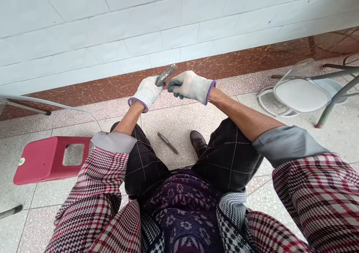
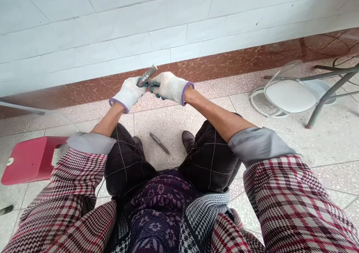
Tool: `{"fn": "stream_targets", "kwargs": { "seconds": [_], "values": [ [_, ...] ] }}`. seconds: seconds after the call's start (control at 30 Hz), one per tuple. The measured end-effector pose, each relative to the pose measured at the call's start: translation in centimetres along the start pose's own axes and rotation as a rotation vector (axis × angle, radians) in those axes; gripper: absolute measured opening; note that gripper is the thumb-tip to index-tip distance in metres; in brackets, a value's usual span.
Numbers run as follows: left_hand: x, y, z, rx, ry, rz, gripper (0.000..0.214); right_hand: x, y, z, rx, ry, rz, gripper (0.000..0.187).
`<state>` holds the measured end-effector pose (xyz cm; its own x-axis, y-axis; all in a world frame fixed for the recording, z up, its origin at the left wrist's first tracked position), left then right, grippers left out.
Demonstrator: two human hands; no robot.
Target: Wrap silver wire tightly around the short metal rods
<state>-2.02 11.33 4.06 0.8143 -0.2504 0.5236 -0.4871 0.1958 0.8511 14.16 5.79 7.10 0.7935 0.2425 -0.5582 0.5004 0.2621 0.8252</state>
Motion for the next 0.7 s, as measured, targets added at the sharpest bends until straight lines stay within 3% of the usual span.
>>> {"fn": "stream_targets", "kwargs": {
  "seconds": [0.1, 0.27, 0.47, 0.6, 0.7],
  "values": [
    [-0.7, -0.2, -0.5, -0.091, -0.010, -0.265, 0.037, -0.8, -0.2, 0.7, -0.066, 0.001, 0.086, 0.016],
    [0.5, -1.2, 0.9, -0.306, -0.102, -0.430, 0.039, 1.0, 2.3, -0.2, 0.060, -0.024, 0.136, 0.017],
    [2.2, -0.7, 1.9, -0.146, -0.169, -0.051, 0.029, 3.4, 2.6, -1.8, 0.074, -0.120, 0.048, 0.017],
    [1.4, -0.3, 1.2, -0.003, -0.110, 0.165, 0.032, 2.4, 1.7, -1.3, 0.072, -0.114, -0.006, 0.015],
    [0.3, 0.0, 0.3, 0.056, -0.052, 0.163, 0.034, 1.0, 0.9, -0.3, 0.045, -0.027, -0.013, 0.014]
  ]
}}
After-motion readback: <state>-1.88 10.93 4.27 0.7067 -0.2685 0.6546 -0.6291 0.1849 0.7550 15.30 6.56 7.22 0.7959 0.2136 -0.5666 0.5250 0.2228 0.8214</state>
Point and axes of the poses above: each hand's wrist, its own z-axis away from the middle knuckle, its own y-axis out of the back of the hand, x = y × z, the point moved 4 cm from there along -z, towards the middle knuckle, and after that the axes turned 13 degrees about z, right-handed, at the moved point
